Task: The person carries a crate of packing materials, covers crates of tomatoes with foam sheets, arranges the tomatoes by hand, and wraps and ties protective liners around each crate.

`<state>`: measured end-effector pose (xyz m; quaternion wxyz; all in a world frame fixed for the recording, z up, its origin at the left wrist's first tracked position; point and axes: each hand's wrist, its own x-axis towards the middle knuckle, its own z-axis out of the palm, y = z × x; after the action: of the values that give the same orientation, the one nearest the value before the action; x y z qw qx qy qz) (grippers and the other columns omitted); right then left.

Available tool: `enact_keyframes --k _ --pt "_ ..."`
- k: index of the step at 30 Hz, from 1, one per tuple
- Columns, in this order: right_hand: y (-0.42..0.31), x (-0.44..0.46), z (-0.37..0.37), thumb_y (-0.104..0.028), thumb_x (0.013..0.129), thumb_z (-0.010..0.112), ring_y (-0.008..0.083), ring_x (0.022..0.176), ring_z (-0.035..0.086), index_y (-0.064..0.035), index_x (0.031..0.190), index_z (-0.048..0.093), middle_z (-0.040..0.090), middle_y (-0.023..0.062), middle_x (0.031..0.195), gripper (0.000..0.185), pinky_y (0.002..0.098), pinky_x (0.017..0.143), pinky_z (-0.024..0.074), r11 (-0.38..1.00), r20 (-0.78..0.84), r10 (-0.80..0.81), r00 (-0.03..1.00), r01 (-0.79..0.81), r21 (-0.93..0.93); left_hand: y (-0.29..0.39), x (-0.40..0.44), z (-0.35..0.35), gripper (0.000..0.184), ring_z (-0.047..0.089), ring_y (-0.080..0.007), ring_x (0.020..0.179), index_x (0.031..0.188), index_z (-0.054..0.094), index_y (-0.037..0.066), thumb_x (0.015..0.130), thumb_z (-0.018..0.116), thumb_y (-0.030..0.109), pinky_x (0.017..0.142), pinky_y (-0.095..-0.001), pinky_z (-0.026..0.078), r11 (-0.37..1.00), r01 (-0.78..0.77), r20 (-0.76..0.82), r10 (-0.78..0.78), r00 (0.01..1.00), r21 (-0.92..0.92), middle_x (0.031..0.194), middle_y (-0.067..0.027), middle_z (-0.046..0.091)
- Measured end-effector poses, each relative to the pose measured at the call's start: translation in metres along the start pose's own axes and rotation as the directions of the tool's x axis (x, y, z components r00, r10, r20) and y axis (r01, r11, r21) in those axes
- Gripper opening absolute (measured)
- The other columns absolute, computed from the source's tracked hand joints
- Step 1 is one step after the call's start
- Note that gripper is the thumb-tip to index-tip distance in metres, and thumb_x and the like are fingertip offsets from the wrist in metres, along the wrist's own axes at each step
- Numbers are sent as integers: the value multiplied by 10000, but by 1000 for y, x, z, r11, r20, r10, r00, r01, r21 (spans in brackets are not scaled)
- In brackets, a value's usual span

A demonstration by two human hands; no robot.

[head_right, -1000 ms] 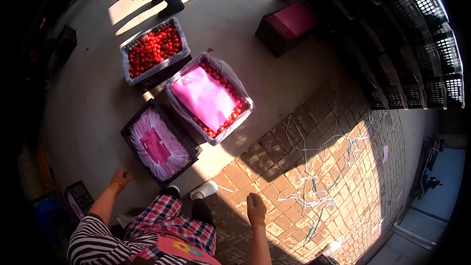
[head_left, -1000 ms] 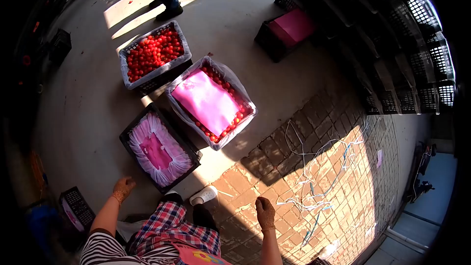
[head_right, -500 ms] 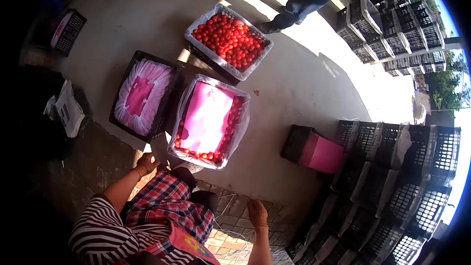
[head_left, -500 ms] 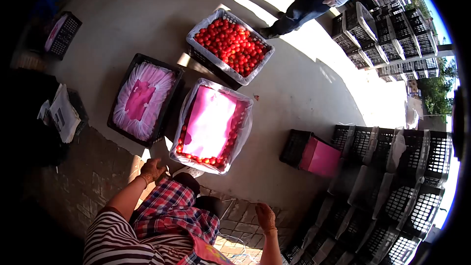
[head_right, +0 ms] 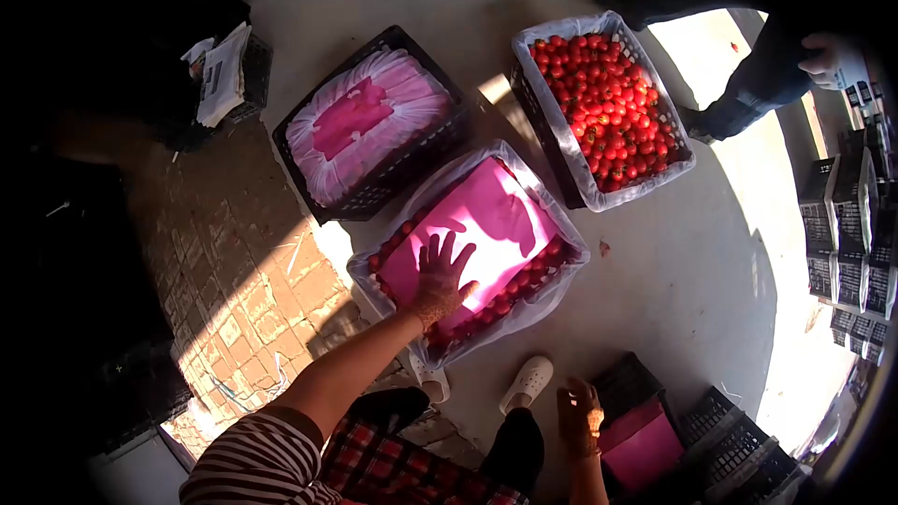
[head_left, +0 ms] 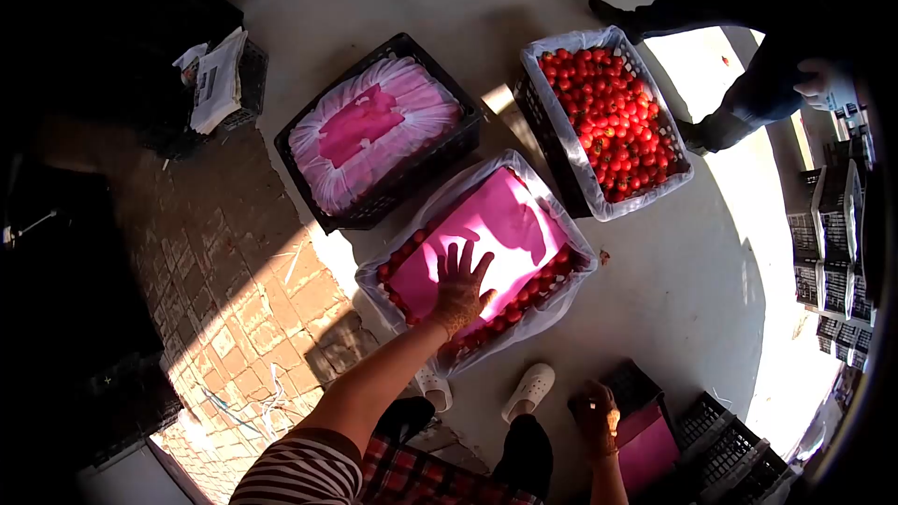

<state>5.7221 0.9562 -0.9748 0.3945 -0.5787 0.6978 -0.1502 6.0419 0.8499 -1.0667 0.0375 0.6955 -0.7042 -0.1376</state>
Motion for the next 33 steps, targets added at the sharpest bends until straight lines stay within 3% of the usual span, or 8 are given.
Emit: enact_keyframes --k 7,20,23,24,27,29,31,33 --pt "-66 296 153 -328 819 603 329 1133 467 -117 1185 513 513 138 1216 433 456 938 377 599 151 -734 662 736 -314 -45 64 76 651 230 -409 1307 1307 460 200 729 679 405 1078 -601 140 986 -164 -251 165 954 28 1390 -161 313" --pt "-34 295 133 -334 837 571 334 986 576 -87 1152 555 561 135 1125 401 463 786 469 389 285 -787 547 799 -458 -51 57 51 549 242 -377 1328 1247 528 207 763 654 433 1088 -578 131 886 -461 -40 463 885 54 1395 -125 357" --pt "-103 363 118 -322 856 553 326 970 588 -49 1023 627 618 147 1007 329 421 824 471 528 -24 -842 539 815 -238 -87 -5 19 480 381 -365 1262 1259 492 50 855 590 291 1054 -498 279 982 -99 -566 175 805 163 1343 -174 420" --pt "-114 400 125 -300 868 533 344 1005 574 -39 1067 610 598 178 1089 337 411 839 463 526 -2 -845 534 832 -175 -114 -31 29 426 394 -364 1250 1270 472 26 918 514 262 1020 -465 336 979 98 -700 -197 687 -179 1345 -175 419" --pt "-115 489 170 -315 873 527 340 1097 537 -10 1196 536 544 204 1213 445 383 922 431 737 274 -671 689 663 136 -277 -132 85 446 455 -291 1200 1330 400 51 964 427 303 1031 -413 330 622 361 -433 -763 480 -695 1298 -157 463" --pt "-115 492 180 -303 863 531 344 1086 542 -20 1203 529 551 203 1197 443 383 917 435 708 303 -694 653 696 119 -208 -143 53 478 504 -226 1138 1365 347 74 959 439 308 998 -365 366 -366 232 433 -731 528 -901 1203 -133 530" --pt "-117 493 182 -292 853 536 348 1076 546 -30 1210 522 558 202 1181 442 383 913 439 625 317 -759 569 774 107 -221 -144 90 440 533 -150 995 1374 337 95 968 428 238 811 -341 474 816 407 24 -437 899 -412 1086 -69 563" --pt "-112 495 182 -280 844 541 352 1066 550 -39 1216 516 565 201 1164 444 383 909 443 451 333 -853 402 889 81 -230 -141 113 423 533 -159 1002 1344 367 77 954 449 219 821 -333 471 772 412 33 -455 890 -484 1110 -77 555"
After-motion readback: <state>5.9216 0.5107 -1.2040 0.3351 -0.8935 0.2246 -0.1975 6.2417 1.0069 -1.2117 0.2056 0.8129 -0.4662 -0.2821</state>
